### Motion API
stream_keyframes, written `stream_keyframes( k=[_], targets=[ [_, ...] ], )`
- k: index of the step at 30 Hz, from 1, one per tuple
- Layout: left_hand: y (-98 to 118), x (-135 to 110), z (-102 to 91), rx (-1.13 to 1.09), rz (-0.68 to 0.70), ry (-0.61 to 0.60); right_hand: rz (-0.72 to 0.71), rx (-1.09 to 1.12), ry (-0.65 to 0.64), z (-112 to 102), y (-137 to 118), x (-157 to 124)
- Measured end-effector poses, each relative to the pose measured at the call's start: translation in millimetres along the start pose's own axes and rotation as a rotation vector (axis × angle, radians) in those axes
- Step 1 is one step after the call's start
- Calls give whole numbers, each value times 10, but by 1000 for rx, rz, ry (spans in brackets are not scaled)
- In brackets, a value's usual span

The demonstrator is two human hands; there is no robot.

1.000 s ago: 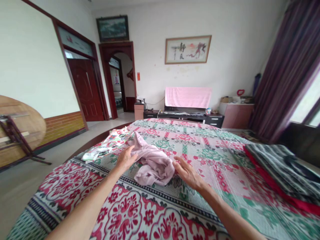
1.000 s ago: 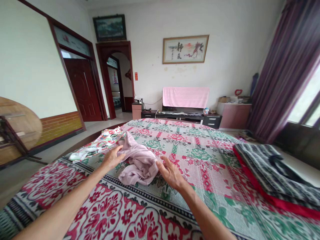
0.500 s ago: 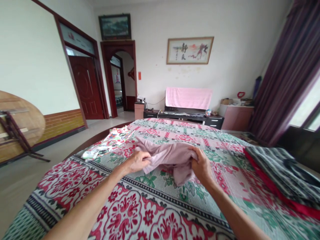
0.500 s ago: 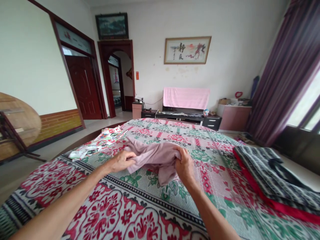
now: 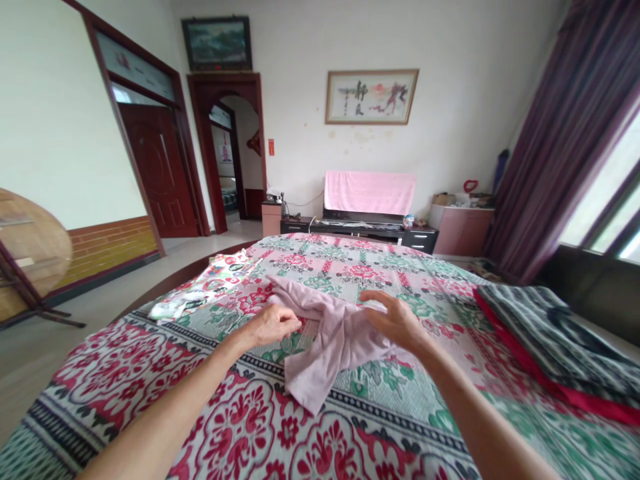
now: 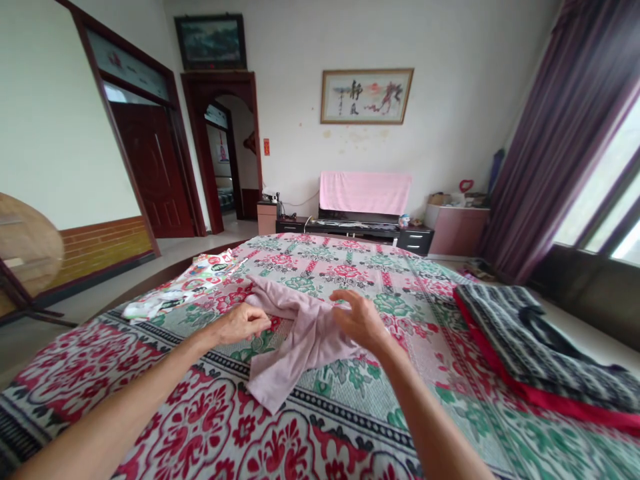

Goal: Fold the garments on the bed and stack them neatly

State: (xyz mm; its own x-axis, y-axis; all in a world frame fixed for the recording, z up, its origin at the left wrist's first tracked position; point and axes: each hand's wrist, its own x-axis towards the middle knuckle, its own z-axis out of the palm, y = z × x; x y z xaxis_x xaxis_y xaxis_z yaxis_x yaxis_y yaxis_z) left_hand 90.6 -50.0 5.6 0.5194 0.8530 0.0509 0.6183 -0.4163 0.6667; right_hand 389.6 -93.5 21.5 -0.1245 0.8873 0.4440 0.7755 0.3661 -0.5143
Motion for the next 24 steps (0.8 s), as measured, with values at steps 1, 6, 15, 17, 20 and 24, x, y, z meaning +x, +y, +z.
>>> stream_keyframes(
  k=[1,6,15,17,20,24],
  targets=[
    [-39,27,12,30,28,92,-15,-20,35,159,-89,0],
    [-138,81,90,67,122,267,-195,-271,-73,761,-304,-82],
    [-283,153,161,173,209,509,-327,-202,-145,628,-326,-101],
    [-313,159,149,192,229,588,-408,-130,-157,579,-391,-99],
    [-342,157,132,224,223,614,-506,-23,-185,557,-463,-120],
    [-371,160,159,257,236,566,-552,54,-271,577,-490,-168]
  ],
)
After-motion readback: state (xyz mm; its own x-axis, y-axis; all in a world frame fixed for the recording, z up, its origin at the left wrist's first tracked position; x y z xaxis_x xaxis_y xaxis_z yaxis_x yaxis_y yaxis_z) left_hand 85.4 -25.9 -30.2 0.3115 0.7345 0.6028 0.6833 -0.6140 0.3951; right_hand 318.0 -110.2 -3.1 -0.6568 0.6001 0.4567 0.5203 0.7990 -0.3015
